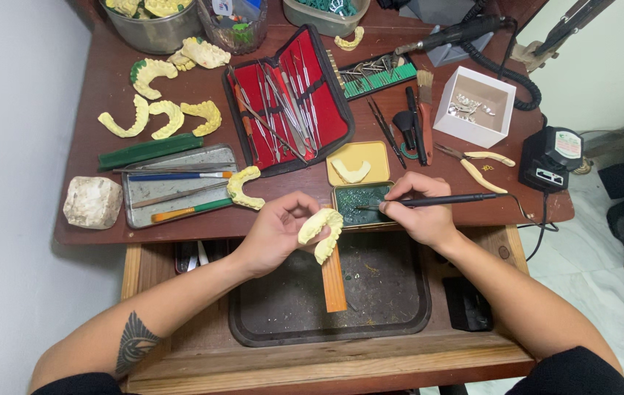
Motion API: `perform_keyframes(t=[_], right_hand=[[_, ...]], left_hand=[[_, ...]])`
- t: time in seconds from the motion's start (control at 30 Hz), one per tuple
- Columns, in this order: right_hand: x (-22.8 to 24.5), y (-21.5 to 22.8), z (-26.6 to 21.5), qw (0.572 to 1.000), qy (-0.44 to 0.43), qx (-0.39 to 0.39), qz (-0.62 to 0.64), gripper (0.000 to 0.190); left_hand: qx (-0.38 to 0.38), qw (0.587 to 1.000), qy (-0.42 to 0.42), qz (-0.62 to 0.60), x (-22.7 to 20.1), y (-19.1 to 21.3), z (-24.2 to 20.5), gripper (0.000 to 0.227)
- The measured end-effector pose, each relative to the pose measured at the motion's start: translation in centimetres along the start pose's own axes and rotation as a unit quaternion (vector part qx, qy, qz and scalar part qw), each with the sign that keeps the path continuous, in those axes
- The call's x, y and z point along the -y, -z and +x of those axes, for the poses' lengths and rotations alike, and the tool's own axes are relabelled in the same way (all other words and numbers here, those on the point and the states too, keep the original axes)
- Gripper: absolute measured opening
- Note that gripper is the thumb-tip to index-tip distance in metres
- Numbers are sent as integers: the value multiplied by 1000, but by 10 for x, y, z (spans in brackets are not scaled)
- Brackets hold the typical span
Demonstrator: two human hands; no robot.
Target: The person uses a small carving tool to detail a dental mold by hand, occasionally dipping the tool into a green substance and applying it to the mold.
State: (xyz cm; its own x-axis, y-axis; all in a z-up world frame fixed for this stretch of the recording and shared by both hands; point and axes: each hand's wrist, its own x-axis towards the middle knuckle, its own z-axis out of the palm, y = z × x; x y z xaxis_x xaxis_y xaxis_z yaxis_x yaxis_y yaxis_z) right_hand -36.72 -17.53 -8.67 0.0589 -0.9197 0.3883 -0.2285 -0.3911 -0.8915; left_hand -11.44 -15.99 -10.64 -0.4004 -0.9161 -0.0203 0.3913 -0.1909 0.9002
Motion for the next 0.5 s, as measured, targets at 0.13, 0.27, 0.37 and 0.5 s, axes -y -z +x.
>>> perform_keyframes(t=[0.13, 0.27, 0.37, 0.5], right_hand=[[0, 1, 0, 1000, -2, 9, -5, 10], [0, 1, 0, 1000, -1, 4, 5, 10], [-3, 0, 0, 1000, 8, 5, 6, 10], [-2, 1, 0, 1000, 8, 7, 0, 11]], left_hand=[[33, 999, -12, -21, 0, -4, 3, 52], [50, 997, -49, 27, -8, -9, 2, 39], [42, 996, -76, 33, -8, -7, 8, 37], [38, 994, -93, 45, -2, -8, 11, 38]])
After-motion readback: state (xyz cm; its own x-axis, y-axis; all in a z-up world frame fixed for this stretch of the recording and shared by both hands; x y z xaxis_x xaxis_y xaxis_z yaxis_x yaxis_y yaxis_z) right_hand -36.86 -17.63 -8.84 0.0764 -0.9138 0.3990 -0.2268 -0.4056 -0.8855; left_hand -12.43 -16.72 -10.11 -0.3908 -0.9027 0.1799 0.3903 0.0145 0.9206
